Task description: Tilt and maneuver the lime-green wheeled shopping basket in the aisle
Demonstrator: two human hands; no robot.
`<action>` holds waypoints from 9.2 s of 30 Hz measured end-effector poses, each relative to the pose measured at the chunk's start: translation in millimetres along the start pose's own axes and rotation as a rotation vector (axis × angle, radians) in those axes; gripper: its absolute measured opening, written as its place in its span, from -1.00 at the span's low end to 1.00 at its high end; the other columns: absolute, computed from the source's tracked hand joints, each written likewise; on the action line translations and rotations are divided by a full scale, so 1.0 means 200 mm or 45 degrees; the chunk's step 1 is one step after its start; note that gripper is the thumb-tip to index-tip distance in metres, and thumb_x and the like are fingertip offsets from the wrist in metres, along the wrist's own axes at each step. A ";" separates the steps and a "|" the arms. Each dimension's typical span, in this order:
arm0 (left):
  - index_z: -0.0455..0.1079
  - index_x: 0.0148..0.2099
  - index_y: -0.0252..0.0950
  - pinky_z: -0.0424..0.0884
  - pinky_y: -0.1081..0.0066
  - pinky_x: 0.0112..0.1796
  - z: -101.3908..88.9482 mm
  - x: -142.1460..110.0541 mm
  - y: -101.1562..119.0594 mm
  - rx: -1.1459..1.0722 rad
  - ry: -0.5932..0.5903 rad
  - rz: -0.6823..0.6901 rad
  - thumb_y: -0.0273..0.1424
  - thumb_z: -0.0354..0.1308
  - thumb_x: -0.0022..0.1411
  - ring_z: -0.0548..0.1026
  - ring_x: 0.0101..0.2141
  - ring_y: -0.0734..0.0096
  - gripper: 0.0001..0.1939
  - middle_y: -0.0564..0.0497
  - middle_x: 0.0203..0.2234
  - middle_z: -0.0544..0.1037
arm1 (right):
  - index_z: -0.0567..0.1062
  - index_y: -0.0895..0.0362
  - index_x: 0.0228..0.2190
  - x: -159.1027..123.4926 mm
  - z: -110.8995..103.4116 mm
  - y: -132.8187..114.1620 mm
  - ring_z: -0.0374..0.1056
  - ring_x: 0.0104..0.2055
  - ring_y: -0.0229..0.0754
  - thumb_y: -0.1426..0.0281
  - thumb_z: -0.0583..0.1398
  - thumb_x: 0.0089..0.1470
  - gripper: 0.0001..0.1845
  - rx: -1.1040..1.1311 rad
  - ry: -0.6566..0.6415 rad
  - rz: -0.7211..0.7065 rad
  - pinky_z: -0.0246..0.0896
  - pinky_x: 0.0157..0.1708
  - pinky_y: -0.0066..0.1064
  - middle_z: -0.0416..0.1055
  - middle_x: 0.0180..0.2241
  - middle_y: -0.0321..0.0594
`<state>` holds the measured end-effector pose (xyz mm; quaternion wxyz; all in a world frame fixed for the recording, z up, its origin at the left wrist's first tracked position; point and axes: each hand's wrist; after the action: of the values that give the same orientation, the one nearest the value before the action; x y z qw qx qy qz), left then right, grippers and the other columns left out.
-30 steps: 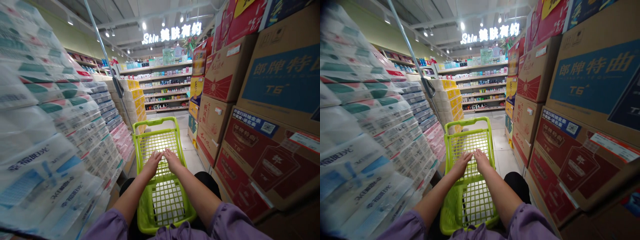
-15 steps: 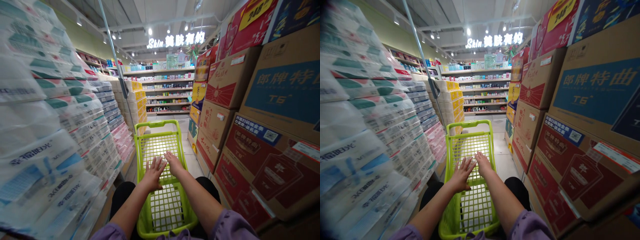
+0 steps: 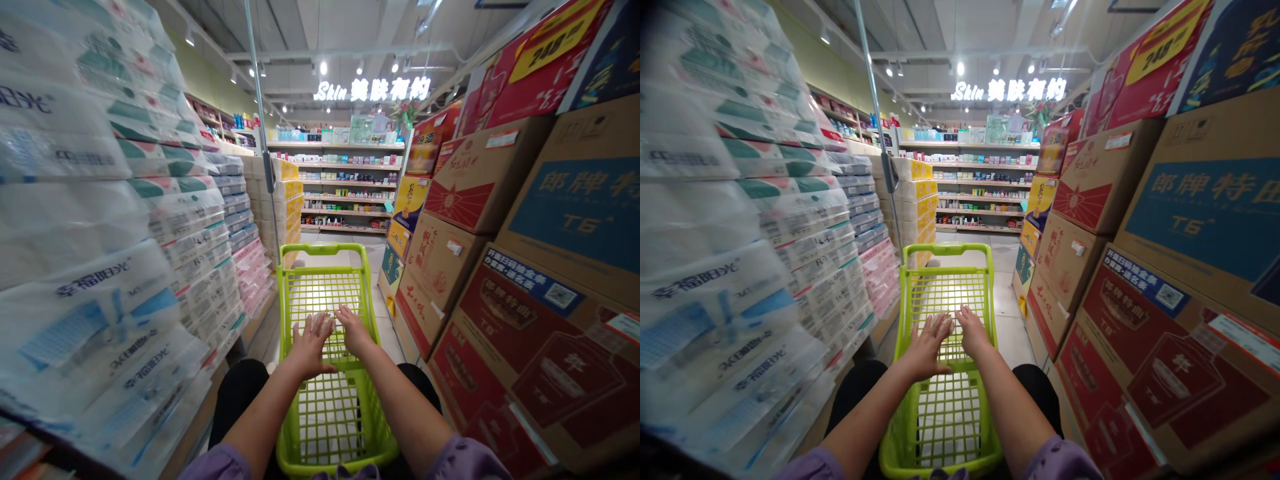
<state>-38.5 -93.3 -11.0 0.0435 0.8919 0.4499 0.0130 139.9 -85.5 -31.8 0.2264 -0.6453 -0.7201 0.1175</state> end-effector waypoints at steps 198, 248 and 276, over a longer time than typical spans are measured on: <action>0.18 0.28 -0.23 -0.13 0.08 0.25 0.08 0.02 -0.11 0.090 0.201 -0.048 -0.28 -0.02 0.25 0.08 0.26 0.03 -0.44 -0.10 0.28 0.17 | 0.48 -0.03 -0.02 -0.11 0.13 -0.06 0.19 0.14 -0.10 0.56 0.15 0.06 -0.54 -0.163 0.187 -0.273 0.15 0.11 -0.23 0.35 0.11 -0.25; 0.21 0.20 -0.12 -0.08 -0.14 0.20 0.06 0.01 -0.11 -0.008 0.113 -0.165 -0.30 0.13 0.07 0.03 0.28 0.02 -0.39 -0.10 0.30 0.11 | 0.46 -0.02 -0.01 -0.21 0.08 -0.14 0.15 0.19 -0.03 0.59 0.23 -0.07 -0.44 -0.201 -0.019 -0.318 0.16 0.12 -0.18 0.23 0.20 -0.23; -0.24 0.40 -0.19 -0.15 -0.41 0.12 0.03 -0.11 0.03 0.259 -0.019 -0.006 -0.50 0.24 -0.04 -0.21 0.31 -0.28 0.04 -0.21 0.37 -0.15 | 0.48 0.04 -0.03 -0.21 0.05 -0.15 0.24 0.11 -0.06 0.56 0.22 0.01 -0.55 -0.114 0.146 -0.254 0.18 0.09 -0.20 0.35 0.11 -0.17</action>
<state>-46.7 -114.6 -16.8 -0.0437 0.8908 0.4506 -0.0395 110.7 -130.3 -34.6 0.2489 -0.5855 -0.7712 0.0250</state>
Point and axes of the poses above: each hand's wrist, its own x-axis towards the middle knuckle, its own z-axis out of the palm, y = z × x
